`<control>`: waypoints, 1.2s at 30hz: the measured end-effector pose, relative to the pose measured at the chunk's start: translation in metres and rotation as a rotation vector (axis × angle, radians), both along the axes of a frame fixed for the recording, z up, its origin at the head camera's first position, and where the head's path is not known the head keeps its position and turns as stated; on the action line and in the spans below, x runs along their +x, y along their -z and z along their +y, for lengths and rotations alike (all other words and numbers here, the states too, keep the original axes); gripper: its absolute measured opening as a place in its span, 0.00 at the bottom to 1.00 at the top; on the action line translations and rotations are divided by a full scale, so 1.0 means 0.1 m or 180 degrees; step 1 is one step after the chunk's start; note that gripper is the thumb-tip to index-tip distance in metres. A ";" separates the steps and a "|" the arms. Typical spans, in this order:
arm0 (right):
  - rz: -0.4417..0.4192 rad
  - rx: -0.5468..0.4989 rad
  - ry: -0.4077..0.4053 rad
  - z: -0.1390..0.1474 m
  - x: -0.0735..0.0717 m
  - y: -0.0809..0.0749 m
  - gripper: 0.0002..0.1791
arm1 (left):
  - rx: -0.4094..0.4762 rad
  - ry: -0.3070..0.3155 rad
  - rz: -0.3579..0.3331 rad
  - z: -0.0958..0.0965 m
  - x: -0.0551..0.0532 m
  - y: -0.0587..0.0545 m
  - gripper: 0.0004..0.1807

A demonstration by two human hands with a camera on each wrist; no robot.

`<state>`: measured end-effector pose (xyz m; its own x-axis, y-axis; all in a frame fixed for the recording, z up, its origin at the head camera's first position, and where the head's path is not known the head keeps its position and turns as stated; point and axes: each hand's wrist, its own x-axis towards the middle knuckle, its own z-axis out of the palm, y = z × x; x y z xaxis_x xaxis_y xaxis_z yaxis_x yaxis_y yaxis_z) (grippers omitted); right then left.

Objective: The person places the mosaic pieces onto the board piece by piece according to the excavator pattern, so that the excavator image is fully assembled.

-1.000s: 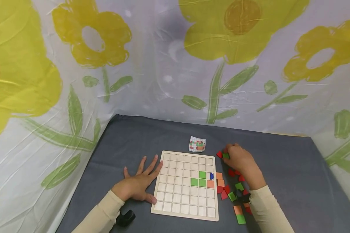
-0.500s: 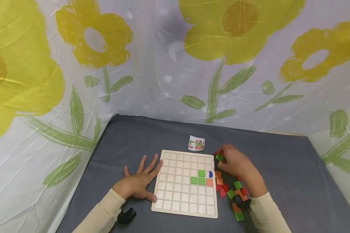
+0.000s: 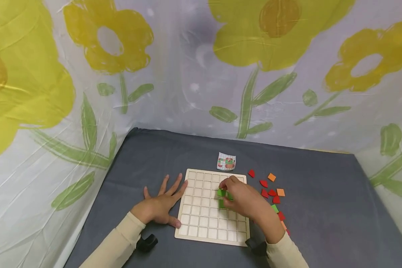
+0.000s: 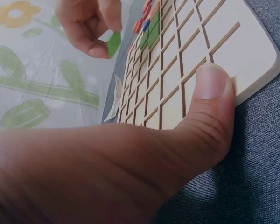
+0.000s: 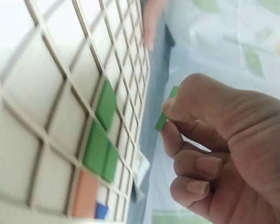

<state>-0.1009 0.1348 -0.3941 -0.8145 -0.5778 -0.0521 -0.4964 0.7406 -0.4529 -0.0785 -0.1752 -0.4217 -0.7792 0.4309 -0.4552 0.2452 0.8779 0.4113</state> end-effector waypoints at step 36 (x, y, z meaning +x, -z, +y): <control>0.0044 0.0428 -0.0096 -0.25 0.11 0.17 0.15 | -0.0117 -0.0049 0.0025 0.04 0.00 -0.06 0.75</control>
